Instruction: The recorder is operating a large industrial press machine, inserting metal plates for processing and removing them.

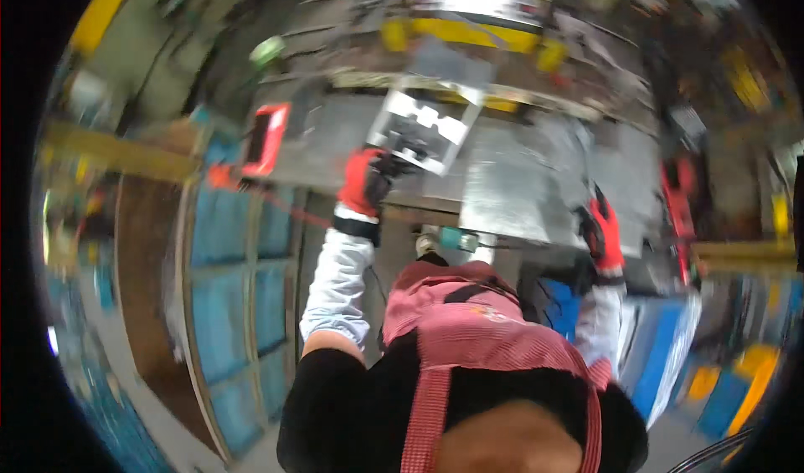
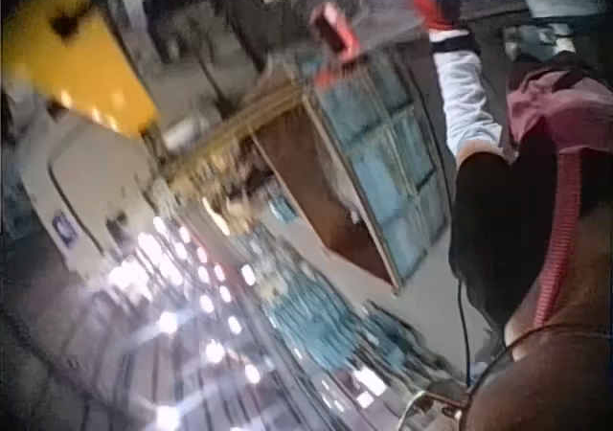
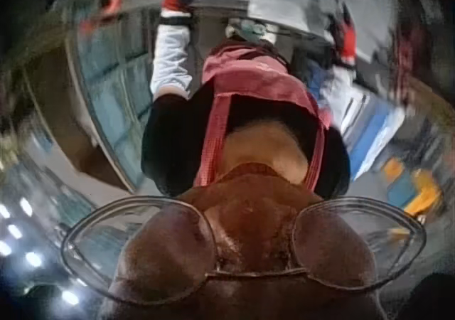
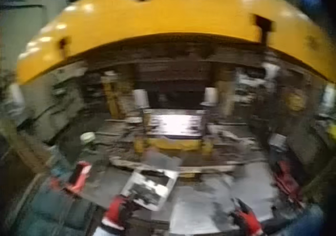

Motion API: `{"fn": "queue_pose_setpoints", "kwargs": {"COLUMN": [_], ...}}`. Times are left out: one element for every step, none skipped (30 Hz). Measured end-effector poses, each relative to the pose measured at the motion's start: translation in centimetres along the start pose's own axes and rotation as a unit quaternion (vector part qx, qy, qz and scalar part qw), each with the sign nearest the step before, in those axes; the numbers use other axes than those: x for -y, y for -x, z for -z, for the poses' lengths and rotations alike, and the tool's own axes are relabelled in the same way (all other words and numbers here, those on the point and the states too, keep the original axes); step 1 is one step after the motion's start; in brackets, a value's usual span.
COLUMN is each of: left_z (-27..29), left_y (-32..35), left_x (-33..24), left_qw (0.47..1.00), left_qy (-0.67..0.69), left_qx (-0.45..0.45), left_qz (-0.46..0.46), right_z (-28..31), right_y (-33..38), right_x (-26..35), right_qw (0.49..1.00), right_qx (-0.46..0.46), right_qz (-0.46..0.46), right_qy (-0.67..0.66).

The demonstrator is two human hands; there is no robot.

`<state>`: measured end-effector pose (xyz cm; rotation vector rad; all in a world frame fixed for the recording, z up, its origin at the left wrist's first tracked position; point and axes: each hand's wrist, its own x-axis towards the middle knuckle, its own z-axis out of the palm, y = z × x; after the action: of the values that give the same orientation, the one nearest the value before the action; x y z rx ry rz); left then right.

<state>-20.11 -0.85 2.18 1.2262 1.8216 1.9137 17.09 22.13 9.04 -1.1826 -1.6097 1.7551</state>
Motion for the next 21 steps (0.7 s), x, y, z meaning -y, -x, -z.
{"fn": "queue_pose_setpoints", "kwargs": {"left_z": [1.9,3.4,3.6,4.8,6.8,9.4,12.8,13.2,16.0,18.2,20.4,22.6,26.7,28.5,29.5,33.2,33.2,32.2,29.9,27.9,25.3], "left_y": [2.4,4.6,6.2,8.3,10.5,12.8,16.0,17.4,19.1,20.6,21.7,22.3,22.6,20.3,17.4,18.6,16.5,15.3,12.9,11.6,10.6], "left_x": [0.8,1.0,-1.6,-3.9,-5.0,-5.9,-6.6,-8.8,-10.4,-11.2,-11.9,-12.3,-11.4,-12.2,-12.6,-11.5,-10.3,-8.9,-8.0,-7.0,-6.0], "left_qw": [0.998,0.99,0.974,0.949,0.959,0.964,0.91,0.928,0.899,0.917,0.893,0.834,0.793,0.861,0.775,0.747,0.744,0.743,0.738,0.777,0.83], "left_qy": [-0.058,-0.133,-0.217,-0.305,-0.278,-0.247,-0.413,-0.276,-0.25,-0.071,0.15,0.316,0.32,0.215,0.278,0.376,0.353,0.321,0.297,0.253,0.241], "left_qx": [-0.01,-0.021,-0.038,-0.059,-0.058,-0.064,0.006,-0.143,-0.159,-0.258,-0.359,-0.428,-0.51,-0.459,-0.567,-0.548,-0.566,-0.576,-0.576,-0.555,-0.468], "left_qz": [-0.019,-0.052,-0.054,-0.05,0.017,0.077,-0.004,0.205,0.322,0.297,0.226,0.147,0.088,0.032,0.026,-0.022,0.039,0.111,0.188,0.157,0.185], "right_z": [1.8,3.1,5.3,5.4,4.9,4.7,4.5,4.2,2.5,3.5,4.1,4.8,4.0,3.4,3.1,1.7,0.6,-0.9,-2.2,-3.8,-4.5], "right_y": [-0.8,-0.8,-1.9,-2.3,-1.6,-1.2,-1.1,-0.4,0.3,-0.4,-0.8,-0.9,-1.1,-1.4,-1.5,-1.9,-1.8,-1.6,-1.4,-1.3,-1.8], "right_x": [-4.0,-6.6,-10.4,-11.0,-10.7,-10.1,-9.4,-8.6,-7.6,-8.0,-8.1,-8.1,-8.7,-8.6,-8.2,-6.9,-5.5,-4.6,-3.5,-3.1,-3.1], "right_qw": [0.997,0.996,0.995,0.995,0.998,1.0,0.999,0.999,0.986,0.989,0.994,0.997,0.997,0.981,0.972,0.979,0.994,0.994,0.992,0.997,0.995], "right_qx": [0.009,0.012,0.019,0.022,0.011,0.009,0.002,-0.026,-0.116,-0.084,-0.043,-0.011,-0.013,-0.002,0.013,0.049,0.069,0.085,0.094,0.065,0.097], "right_qz": [-0.036,-0.044,-0.07,-0.066,-0.044,-0.009,0.022,0.028,-0.017,-0.058,-0.048,-0.038,-0.043,0.169,0.201,0.178,0.088,0.041,0.009,0.007,0.001], "right_qy": [-0.061,-0.081,-0.072,-0.065,-0.046,-0.009,0.029,0.03,-0.121,-0.111,-0.089,-0.063,-0.062,0.093,0.119,0.083,-0.006,-0.054,-0.088,-0.049,-0.024]}}
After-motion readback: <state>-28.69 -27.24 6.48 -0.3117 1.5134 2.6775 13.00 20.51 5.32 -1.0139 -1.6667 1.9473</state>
